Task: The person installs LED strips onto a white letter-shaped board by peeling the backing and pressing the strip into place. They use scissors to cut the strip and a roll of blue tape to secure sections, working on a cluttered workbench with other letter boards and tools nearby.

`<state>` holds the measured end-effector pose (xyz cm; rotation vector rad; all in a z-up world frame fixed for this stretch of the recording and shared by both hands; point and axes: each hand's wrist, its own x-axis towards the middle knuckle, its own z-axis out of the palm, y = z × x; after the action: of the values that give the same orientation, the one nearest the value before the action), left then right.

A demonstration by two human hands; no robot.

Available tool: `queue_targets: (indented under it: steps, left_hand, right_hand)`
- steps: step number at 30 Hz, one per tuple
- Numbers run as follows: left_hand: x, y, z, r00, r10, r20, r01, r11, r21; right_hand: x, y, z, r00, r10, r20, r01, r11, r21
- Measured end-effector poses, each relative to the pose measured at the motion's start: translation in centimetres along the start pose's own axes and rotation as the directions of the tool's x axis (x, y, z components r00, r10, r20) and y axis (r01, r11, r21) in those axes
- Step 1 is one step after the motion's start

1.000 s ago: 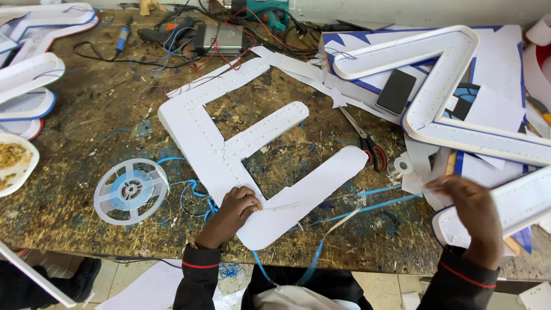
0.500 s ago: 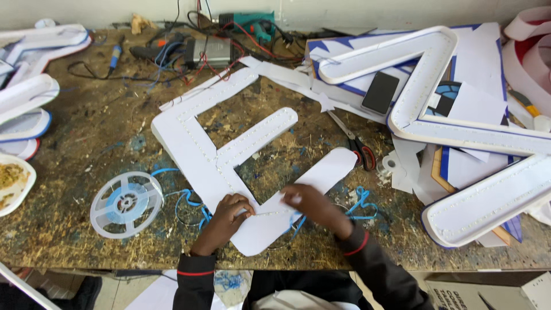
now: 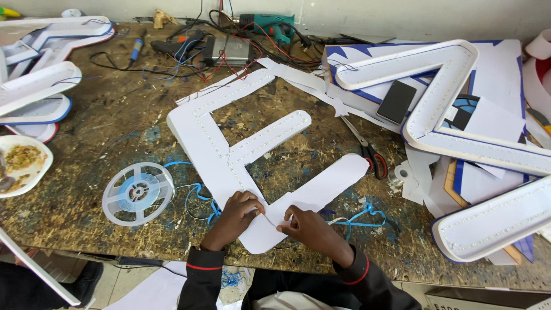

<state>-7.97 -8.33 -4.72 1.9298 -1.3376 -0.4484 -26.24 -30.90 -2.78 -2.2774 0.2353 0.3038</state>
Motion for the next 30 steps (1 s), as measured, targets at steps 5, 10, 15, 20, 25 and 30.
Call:
queue_targets:
  steps: [5, 10, 15, 20, 25, 30]
  left_hand:
    - [-0.1, 0.2, -0.2, 0.997, 0.053, -0.051, -0.055, 0.998, -0.034]
    - [-0.3, 0.2, -0.8, 1.0, -0.002, -0.026, -0.002, 0.988, -0.154]
    - [0.0, -0.1, -0.8, 0.995, -0.1, 0.021, 0.102, 0.986, -0.129]
    - [0.6, -0.5, -0.5, 0.991, -0.129, 0.038, 0.132, 0.984, -0.118]
    - [2.6, -3.4, 0.7, 0.955, -0.274, 0.117, 0.282, 0.957, -0.064]
    - [2.0, -2.8, 1.0, 0.96, -0.25, 0.125, 0.261, 0.962, -0.08]
  right_hand:
    - [-1.7, -0.5, -1.0, 0.999, 0.001, 0.034, 0.0, 1.0, -0.022]
    - [-3.0, -2.4, -1.9, 0.982, 0.053, 0.182, -0.066, 0.995, 0.068]
    - [-3.9, -4.2, -2.3, 0.953, 0.143, 0.266, -0.178, 0.977, 0.113]
    - [-4.3, -3.4, -2.4, 0.957, 0.115, 0.265, -0.134, 0.99, 0.052]
    - [-4.4, -3.6, -2.1, 0.945, 0.063, 0.32, -0.092, 0.993, 0.077]
    - [-4.5, -3.6, -2.3, 0.931, 0.007, 0.364, -0.208, 0.831, 0.516]
